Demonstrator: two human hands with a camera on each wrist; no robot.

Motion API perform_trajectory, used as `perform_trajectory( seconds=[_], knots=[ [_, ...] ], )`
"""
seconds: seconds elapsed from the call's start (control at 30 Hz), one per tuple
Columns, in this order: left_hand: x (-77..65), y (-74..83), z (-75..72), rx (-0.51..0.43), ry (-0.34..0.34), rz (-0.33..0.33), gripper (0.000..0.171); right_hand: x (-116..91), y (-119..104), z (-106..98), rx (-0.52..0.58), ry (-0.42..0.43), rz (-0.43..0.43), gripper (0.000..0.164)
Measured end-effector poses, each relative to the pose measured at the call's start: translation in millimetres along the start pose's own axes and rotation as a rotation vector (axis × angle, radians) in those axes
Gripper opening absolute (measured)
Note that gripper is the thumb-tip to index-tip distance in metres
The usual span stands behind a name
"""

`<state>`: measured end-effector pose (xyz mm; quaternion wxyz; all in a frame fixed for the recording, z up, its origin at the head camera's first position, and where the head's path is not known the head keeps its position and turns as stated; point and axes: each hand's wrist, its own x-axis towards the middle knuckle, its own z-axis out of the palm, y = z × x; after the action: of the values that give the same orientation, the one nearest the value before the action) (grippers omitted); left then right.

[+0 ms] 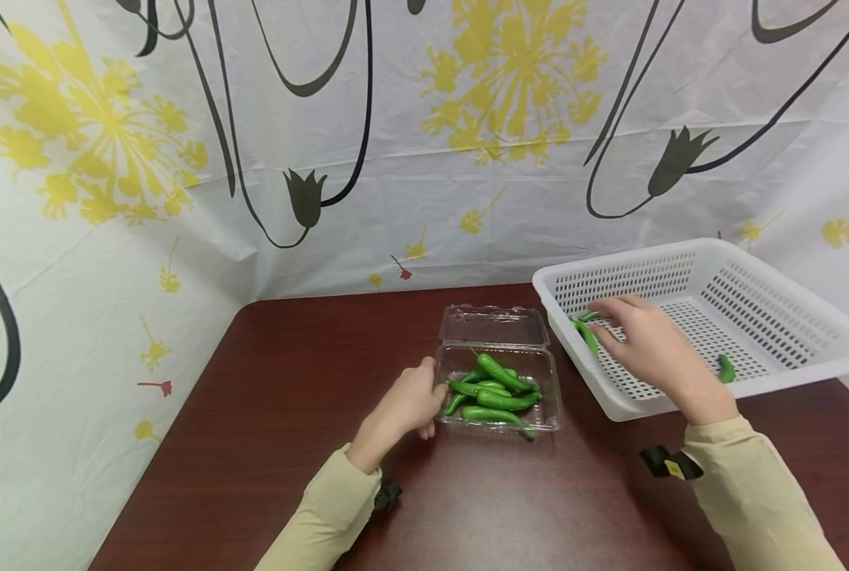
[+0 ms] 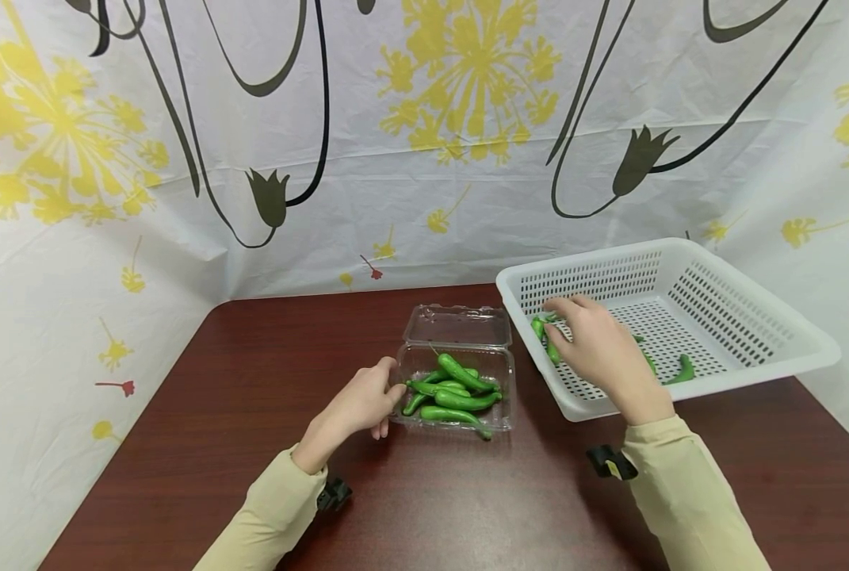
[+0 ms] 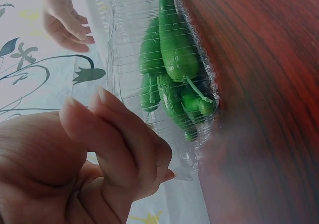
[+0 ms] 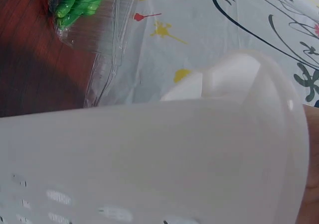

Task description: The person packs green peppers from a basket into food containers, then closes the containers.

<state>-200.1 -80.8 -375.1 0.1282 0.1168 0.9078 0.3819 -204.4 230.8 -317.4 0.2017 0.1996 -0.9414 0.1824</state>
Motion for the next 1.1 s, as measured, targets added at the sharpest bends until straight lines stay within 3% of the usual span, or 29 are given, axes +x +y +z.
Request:
perform_trajectory(
  seconds=[1.1],
  knots=[
    [-0.8,0.4,0.1,-0.002,-0.001,0.004,0.033,-2,18,-6,-0.005,-0.013,0.051,0.026]
  ],
)
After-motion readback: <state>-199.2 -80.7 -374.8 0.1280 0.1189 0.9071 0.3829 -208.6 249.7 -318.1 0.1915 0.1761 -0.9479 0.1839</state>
